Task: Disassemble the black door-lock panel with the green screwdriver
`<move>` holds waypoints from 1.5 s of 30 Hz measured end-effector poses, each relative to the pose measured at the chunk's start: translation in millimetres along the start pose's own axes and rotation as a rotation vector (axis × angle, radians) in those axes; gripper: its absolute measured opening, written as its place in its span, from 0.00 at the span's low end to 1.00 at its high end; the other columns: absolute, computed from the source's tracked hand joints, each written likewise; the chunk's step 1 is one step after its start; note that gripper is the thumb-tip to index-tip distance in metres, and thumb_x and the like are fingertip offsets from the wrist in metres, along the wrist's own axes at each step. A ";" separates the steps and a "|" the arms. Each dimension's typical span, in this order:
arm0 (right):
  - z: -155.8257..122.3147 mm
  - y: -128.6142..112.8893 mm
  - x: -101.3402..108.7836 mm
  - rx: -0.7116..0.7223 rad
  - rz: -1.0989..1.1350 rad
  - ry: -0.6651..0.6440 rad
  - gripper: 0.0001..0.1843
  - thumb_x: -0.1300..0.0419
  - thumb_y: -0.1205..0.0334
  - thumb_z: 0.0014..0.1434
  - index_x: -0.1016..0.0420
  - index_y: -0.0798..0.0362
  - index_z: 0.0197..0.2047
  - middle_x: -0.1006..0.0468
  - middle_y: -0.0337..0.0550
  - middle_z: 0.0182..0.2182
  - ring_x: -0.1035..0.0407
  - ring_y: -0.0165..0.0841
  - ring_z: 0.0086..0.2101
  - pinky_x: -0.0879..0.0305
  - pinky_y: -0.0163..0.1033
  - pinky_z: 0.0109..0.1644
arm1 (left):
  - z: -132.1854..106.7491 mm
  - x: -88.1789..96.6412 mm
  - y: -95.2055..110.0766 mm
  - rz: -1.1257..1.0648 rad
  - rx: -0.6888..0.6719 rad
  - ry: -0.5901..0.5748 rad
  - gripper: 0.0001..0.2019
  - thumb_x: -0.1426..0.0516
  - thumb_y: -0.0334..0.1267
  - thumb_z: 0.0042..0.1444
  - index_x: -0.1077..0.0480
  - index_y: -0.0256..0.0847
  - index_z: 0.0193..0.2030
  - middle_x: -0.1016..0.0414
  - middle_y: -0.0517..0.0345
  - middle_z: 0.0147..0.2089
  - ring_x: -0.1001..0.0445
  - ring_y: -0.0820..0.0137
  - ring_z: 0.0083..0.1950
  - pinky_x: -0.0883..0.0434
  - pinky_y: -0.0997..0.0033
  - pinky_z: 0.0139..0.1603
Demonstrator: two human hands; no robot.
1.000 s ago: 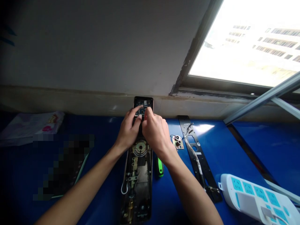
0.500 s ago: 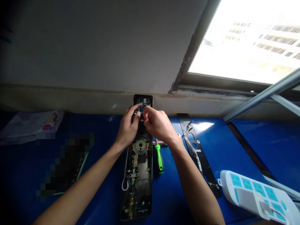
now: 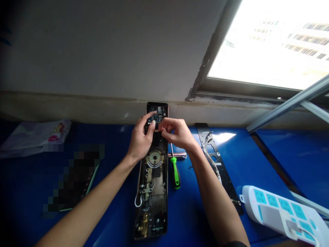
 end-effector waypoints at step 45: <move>-13.0 -6.4 -17.7 0.151 -0.089 0.577 0.09 0.47 0.67 0.64 0.33 0.49 0.31 0.38 0.31 0.21 0.46 0.26 0.21 0.47 0.35 0.27 | -1.8 -3.1 -8.2 -0.145 0.048 0.028 0.17 0.53 0.46 0.75 0.29 0.45 0.61 0.24 0.47 0.65 0.28 0.61 0.67 0.34 0.54 0.71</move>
Point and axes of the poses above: each hand's wrist, its own z-axis towards the middle knuckle, its own x-axis out of the back of the hand, y = z × x, the point moved 6 cm from there along z, towards the middle knuckle
